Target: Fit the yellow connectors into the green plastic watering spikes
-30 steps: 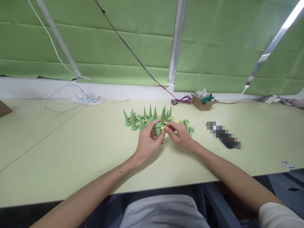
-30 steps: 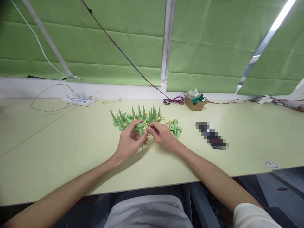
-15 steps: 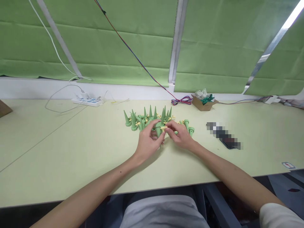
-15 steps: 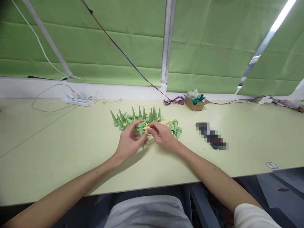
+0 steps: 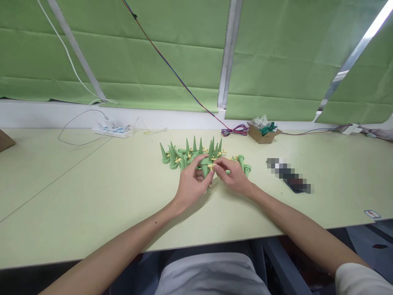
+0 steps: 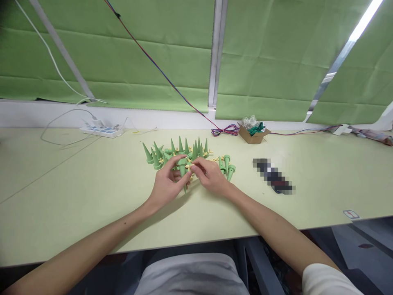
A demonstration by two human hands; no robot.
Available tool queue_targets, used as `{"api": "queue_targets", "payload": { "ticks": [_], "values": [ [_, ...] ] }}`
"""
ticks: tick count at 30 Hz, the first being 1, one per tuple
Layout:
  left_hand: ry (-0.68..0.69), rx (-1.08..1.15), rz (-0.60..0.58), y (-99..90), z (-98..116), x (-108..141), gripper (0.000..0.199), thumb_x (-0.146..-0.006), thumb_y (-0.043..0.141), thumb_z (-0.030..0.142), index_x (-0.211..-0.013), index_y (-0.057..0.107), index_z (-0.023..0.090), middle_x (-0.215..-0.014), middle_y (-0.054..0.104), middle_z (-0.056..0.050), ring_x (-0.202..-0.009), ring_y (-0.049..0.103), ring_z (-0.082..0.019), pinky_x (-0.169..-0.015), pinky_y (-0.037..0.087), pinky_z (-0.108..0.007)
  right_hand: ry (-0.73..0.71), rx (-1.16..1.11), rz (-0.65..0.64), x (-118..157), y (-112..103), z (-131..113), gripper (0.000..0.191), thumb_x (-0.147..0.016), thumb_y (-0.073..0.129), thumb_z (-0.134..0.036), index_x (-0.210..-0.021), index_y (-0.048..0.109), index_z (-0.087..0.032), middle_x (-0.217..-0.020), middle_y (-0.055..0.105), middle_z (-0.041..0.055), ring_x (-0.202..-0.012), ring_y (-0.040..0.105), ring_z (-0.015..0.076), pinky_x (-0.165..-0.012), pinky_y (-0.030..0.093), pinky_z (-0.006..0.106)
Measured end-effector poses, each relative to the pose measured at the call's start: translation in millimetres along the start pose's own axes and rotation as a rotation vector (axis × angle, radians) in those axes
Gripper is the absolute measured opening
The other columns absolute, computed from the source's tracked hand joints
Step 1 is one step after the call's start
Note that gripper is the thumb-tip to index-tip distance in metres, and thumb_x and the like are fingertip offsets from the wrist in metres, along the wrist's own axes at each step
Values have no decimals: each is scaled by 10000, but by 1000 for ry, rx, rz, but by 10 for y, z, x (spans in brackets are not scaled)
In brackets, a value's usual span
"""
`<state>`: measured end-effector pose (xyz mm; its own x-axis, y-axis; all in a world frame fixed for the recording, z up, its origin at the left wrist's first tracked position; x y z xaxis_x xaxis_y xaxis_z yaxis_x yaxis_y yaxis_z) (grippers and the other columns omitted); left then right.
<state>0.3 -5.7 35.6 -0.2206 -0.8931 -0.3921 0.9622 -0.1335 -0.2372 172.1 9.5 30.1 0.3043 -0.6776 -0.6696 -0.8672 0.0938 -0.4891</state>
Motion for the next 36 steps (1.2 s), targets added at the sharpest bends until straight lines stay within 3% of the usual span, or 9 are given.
{"api": "queue_targets", "payload": {
  "ticks": [4,36],
  "values": [
    [-11,55,-6,11,-27,-3,487,-859,674,350,-1306,529,222,-765,683,-1,-569,687,-162,-539,589,-275,-8,-60,-11,8,-2,2,83,-986,529,-281,-1009,562,-209,-719,573,-12,-604,515,121,-541,386,243],
    [21,-63,16,-10,4,-11,433,-851,683,375,-1242,570,227,-763,683,-2,-560,680,-171,-510,544,-268,30,27,18,3,14,29,154,-999,492,-317,-920,563,-206,-647,558,-22,-538,457,116,-526,360,246]
  ]
}}
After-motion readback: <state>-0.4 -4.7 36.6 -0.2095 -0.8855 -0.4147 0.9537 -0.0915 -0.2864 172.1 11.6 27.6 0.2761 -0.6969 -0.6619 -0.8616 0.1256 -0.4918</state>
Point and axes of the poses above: each hand's wrist, its own x-axis away from the middle knuckle, its own y-axis out of the palm, z = x × y, the point moved 1 cm from there along -x, towards the middle knuckle
